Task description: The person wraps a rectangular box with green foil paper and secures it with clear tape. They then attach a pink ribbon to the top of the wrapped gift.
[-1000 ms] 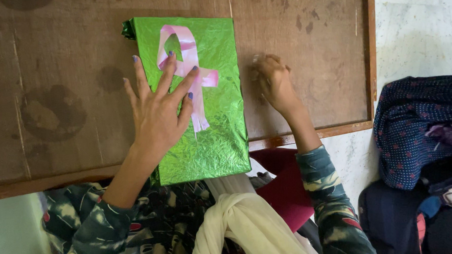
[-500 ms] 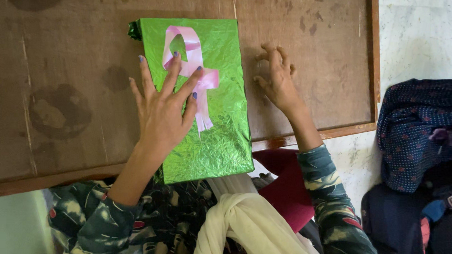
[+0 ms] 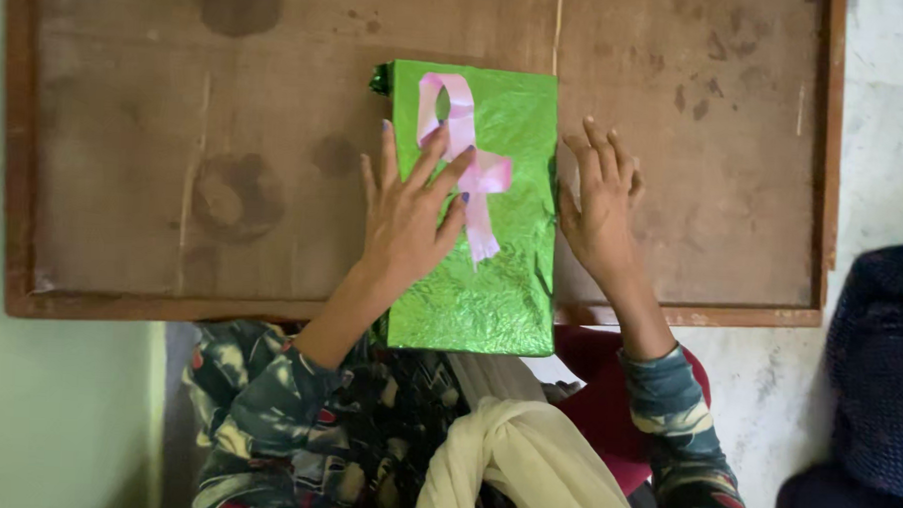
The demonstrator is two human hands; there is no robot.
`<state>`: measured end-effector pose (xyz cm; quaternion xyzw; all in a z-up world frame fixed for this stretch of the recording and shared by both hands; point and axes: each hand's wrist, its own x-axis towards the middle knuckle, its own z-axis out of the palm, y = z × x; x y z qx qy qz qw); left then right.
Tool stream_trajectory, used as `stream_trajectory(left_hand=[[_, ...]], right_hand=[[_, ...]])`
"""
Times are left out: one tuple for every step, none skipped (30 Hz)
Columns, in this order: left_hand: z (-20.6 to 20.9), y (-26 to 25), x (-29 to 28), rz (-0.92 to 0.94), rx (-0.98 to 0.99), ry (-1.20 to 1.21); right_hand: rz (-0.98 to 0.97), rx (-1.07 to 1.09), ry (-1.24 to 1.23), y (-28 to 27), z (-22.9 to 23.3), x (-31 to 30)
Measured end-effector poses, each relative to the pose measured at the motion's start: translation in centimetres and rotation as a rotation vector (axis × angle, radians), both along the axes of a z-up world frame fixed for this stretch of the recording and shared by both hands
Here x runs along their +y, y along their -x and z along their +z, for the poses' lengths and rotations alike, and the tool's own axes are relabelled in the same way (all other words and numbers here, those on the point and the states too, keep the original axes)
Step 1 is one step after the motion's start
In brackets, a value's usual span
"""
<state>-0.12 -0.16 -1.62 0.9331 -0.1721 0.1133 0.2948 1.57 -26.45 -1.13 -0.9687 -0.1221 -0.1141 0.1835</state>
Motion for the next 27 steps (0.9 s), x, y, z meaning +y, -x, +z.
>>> stream_trajectory(left_hand=[[-0.3, -0.1, 0.1, 0.001, -0.007, 0.029], [-0.5, -0.3, 0.2, -0.001, -0.027, 0.048], [-0.7, -0.6, 0.3, -0.004, -0.047, 0.068], [-0.9, -0.9, 0.3, -0.011, -0.065, 0.092], [-1.0, -1.0, 0.6, -0.003, -0.079, 0.144], [-1.1, -1.0, 0.9, 0.004, -0.092, 0.202], [-1.1, -1.1, 1.2, 0.012, -0.105, 0.259], [-1.2, -1.1, 1.5, 0.028, -0.136, 0.303], [-1.2, -1.2, 1.8, 0.044, -0.167, 0.348], [-1.1, -1.4, 2.0, 0.063, -0.207, 0.387], [-0.9, -1.4, 2.0, 0.082, -0.199, 0.425], [-0.6, -1.4, 2.1, 0.101, -0.192, 0.460], [-0.3, -1.3, 2.2, 0.120, -0.185, 0.494], [0.1, -1.3, 2.2, 0.131, -0.198, 0.501], [0.4, -1.4, 2.3, 0.142, -0.212, 0.508], [0.7, -1.4, 2.4, 0.150, -0.223, 0.516], [1.1, -1.5, 2.7, 0.157, -0.232, 0.529], [1.4, -1.4, 3.1, 0.162, -0.237, 0.542], [1.7, -1.4, 3.4, 0.167, -0.242, 0.555], [1.9, -1.5, 3.6, 0.198, -0.221, 0.578], [2.2, -1.5, 3.9, 0.230, -0.199, 0.601], [2.4, -1.5, 4.2, 0.262, -0.179, 0.623], [2.5, -1.5, 4.4, 0.260, -0.192, 0.608], [2.6, -1.5, 4.7, 0.258, -0.204, 0.592], [2.7, -1.6, 5.0, 0.256, -0.215, 0.576], [2.8, -1.7, 5.2, 0.286, -0.180, 0.569], [2.7, -1.9, 5.4, 0.315, -0.145, 0.562]], right_hand=[[0.014, -0.048, -0.005, 0.4, 0.3, 0.5], [0.025, -0.094, -0.007, 0.7, 0.8, 0.8], [0.033, -0.116, -0.067, 0.7, 1.2, 1.1], [0.038, -0.136, -0.122, 0.7, 1.6, 1.2], [0.042, -0.156, -0.177, 0.6, 1.8, 1.3], [0.050, -0.165, -0.207, 0.6, 2.1, 1.4], [0.058, -0.174, -0.237, 0.4, 2.2, 1.6], [0.068, -0.180, -0.263, 0.5, 2.2, 1.7], [0.067, -0.174, -0.273, 0.6, 2.1, 1.9], [0.071, -0.174, -0.288, 0.4, 2.1, 2.3], [0.074, -0.175, -0.304, 0.4, 2.2, 2.4], [0.073, -0.175, -0.297, 0.3, 2.3, 2.5], [0.072, -0.176, -0.290, 0.3, 2.4, 2.6], [0.069, -0.176, -0.283, 0.2, 2.5, 2.8], [0.075, -0.183, -0.278, 0.1, 2.5, 2.9], [0.078, -0.189, -0.271, 0.1, 2.6, 3.0], [0.081, -0.195, -0.265, 0.0, 2.5, 3.1], [0.089, -0.189, -0.288, 0.1, 2.5, 3.3], [0.097, -0.182, -0.311, 0.1, 2.4, 3.4], [0.103, -0.176, -0.336, 0.0, 2.3, 3.5], [0.105, -0.178, -0.344, 0.0, 2.3, 3.6], [0.108, -0.182, -0.354, 0.0, 2.3, 3.7], [0.110, -0.186, -0.363, 0.0, 2.3, 3.7], [0.108, -0.188, -0.361, 0.0, 2.3, 3.9], [0.105, -0.191, -0.359, 0.0, 2.4, 3.9], [0.102, -0.195, -0.356, 0.0, 2.4, 3.9], [0.096, -0.194, -0.351, -0.1, 2.4, 4.0]])
